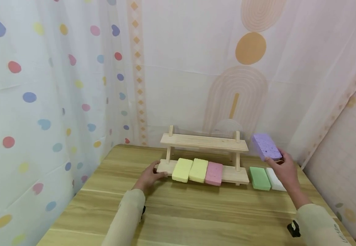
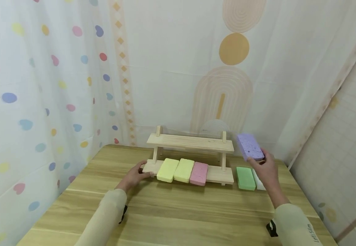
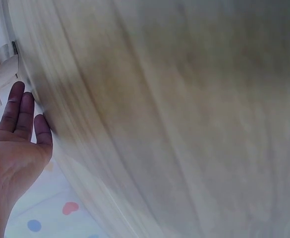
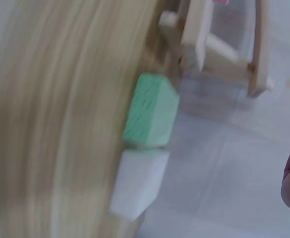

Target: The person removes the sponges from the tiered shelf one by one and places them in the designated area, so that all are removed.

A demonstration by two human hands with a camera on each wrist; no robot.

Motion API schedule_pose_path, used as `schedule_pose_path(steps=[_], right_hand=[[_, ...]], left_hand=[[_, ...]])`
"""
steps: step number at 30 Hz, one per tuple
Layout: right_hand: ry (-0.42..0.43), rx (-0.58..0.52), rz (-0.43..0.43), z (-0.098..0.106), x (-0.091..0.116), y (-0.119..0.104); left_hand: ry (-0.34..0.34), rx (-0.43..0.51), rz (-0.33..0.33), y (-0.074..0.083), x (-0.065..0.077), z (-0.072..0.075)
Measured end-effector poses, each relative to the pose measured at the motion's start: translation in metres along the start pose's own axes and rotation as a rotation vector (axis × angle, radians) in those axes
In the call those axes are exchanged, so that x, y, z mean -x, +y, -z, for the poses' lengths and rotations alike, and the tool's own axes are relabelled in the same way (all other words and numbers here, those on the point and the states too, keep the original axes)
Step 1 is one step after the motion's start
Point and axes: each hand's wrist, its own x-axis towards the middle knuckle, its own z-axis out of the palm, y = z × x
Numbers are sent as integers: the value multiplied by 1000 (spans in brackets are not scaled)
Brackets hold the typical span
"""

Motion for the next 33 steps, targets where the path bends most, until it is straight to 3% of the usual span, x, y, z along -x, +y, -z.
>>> schedule_pose_path(steps=[4,12,22,27,33], right_hand=[[49,41,-48,13,3,17],[103,24,-121,35,4,47],[50,124,-318,56,12,82],[13,131,-383,61,18,97],[32,125,-429,62,25,112]], left_hand=[[-2,-3,-1,0,-2,-2],[-12,-19,-17,1,-3,-4],[2,-18,3,1,-3,-3],[6,-20,9,0,-1,-2],[8,-40,7,2,0,-1]])
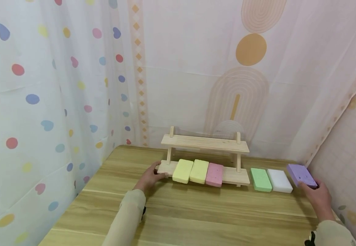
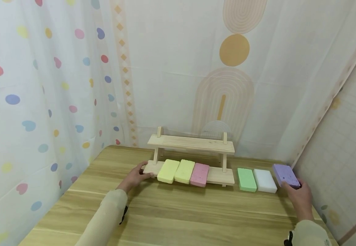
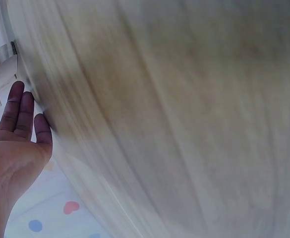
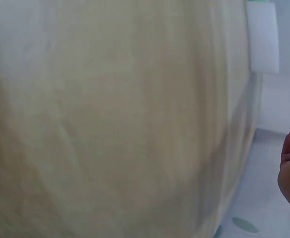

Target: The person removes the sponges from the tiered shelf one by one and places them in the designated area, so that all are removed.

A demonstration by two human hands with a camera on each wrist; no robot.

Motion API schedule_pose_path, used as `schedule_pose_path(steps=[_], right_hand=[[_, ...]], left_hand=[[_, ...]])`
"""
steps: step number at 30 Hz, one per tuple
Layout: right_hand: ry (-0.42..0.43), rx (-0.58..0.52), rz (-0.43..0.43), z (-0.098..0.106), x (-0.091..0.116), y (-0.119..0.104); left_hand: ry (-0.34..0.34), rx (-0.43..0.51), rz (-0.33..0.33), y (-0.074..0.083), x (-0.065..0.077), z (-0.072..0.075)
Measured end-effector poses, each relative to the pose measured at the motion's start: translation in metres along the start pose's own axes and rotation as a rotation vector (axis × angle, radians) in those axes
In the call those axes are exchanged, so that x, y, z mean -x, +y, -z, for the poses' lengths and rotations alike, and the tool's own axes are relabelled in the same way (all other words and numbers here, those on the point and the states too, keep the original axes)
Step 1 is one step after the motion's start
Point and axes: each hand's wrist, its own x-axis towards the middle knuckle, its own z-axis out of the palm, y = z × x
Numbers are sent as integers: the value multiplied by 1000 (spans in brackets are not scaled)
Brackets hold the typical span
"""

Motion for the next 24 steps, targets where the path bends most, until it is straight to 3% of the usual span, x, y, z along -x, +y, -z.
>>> schedule_pose_path(steps=[11,24], right_hand=[[-17,39,-48,-2,0,14],[-35,120,-18,-6,-2,22]], left_hand=[[9,-13,-20,1,3,2],[8,14,-10,1,4,0]])
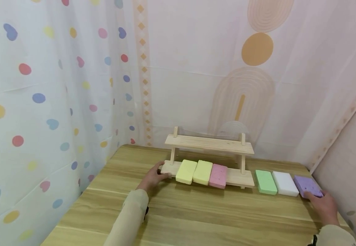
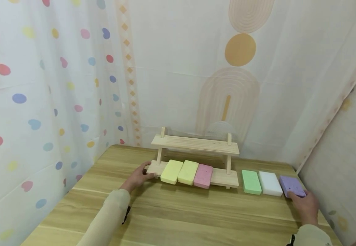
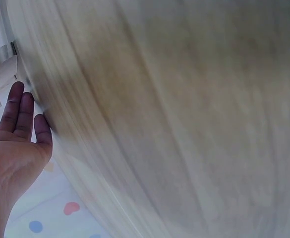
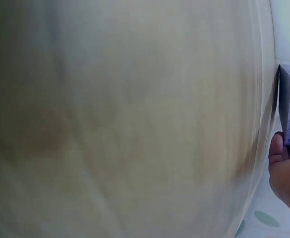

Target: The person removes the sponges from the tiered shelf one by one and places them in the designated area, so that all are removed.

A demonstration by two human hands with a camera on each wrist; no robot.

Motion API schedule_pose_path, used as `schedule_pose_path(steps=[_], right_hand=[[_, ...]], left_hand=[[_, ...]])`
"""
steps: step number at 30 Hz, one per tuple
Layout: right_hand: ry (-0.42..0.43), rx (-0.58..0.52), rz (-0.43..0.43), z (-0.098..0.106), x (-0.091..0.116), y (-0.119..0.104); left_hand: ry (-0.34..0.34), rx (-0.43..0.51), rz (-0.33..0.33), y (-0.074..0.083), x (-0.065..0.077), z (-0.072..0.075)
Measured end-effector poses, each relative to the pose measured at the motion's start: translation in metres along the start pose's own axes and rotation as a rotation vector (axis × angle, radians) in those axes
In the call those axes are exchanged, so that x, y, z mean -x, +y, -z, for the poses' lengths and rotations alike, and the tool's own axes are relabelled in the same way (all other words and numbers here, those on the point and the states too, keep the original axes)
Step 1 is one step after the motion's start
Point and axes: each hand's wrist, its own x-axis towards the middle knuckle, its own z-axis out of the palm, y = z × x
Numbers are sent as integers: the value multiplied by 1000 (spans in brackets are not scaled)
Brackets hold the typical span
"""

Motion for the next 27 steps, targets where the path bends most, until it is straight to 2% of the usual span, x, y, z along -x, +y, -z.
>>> schedule_pose_path(steps=[10,16,20,27], right_hand=[[-72,35,38,0,3,-4],[-116,15,3,2,5,-8],[-97,6,-7,3,4,-10],[16,7,8,3,4,-18]], left_hand=[[5,-8,-8,-1,-1,-1],[9,-11,-4,-1,-1,-1],[9,-21,-9,1,1,-1],[11,-9,-5,2,3,0]])
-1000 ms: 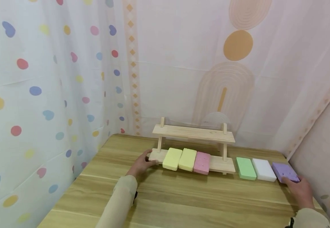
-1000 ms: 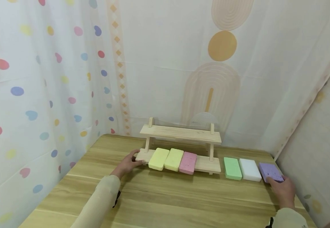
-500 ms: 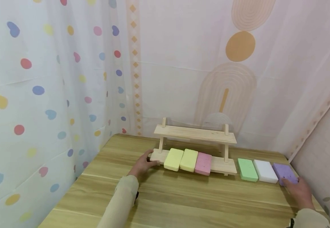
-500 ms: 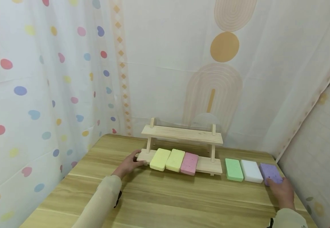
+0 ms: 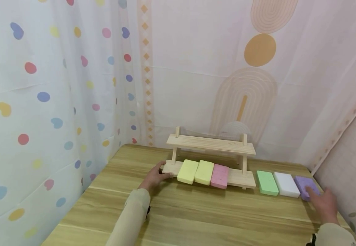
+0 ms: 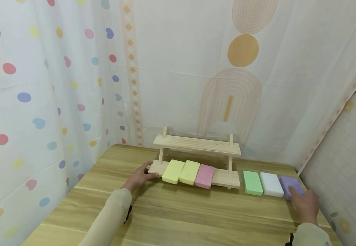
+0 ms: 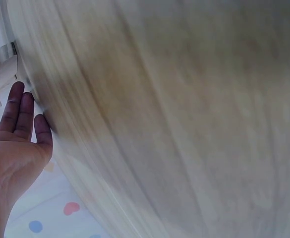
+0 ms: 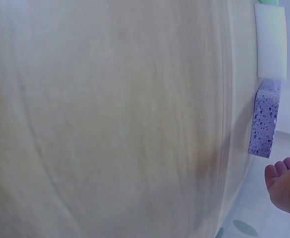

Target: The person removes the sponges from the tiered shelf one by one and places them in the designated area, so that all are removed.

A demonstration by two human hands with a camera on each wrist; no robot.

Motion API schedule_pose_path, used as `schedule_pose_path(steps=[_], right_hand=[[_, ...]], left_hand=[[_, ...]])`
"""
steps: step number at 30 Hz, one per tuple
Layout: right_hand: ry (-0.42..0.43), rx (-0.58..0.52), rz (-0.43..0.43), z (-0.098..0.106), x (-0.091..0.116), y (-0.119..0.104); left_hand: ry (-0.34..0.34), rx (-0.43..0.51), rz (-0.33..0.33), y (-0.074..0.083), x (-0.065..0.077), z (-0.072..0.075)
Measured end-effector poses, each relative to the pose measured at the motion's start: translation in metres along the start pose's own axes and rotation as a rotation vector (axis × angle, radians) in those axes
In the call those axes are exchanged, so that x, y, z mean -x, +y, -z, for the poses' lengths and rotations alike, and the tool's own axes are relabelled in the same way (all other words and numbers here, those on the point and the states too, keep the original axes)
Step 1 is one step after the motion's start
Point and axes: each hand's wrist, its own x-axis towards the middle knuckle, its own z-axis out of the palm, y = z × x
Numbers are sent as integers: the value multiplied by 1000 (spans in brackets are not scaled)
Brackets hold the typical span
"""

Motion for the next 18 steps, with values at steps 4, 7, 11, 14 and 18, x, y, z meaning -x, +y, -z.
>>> schedule_pose_path(steps=[4,7,11,14,18], right_hand=[[11,-7,-19,1,1,-5],[8,-13,-25,2,1,-10],[-14,-52,-40,2,0,-18],[-29,-62,-42,1,-1,-22],[-20,-55,-19,-4,-2,-30]], left_hand=[[-5,15,8,0,-1,0],[-7,17,2,0,-1,0],[-10,17,0,-1,-2,0],[-13,13,1,-2,-3,0],[-15,10,3,-2,-4,0]])
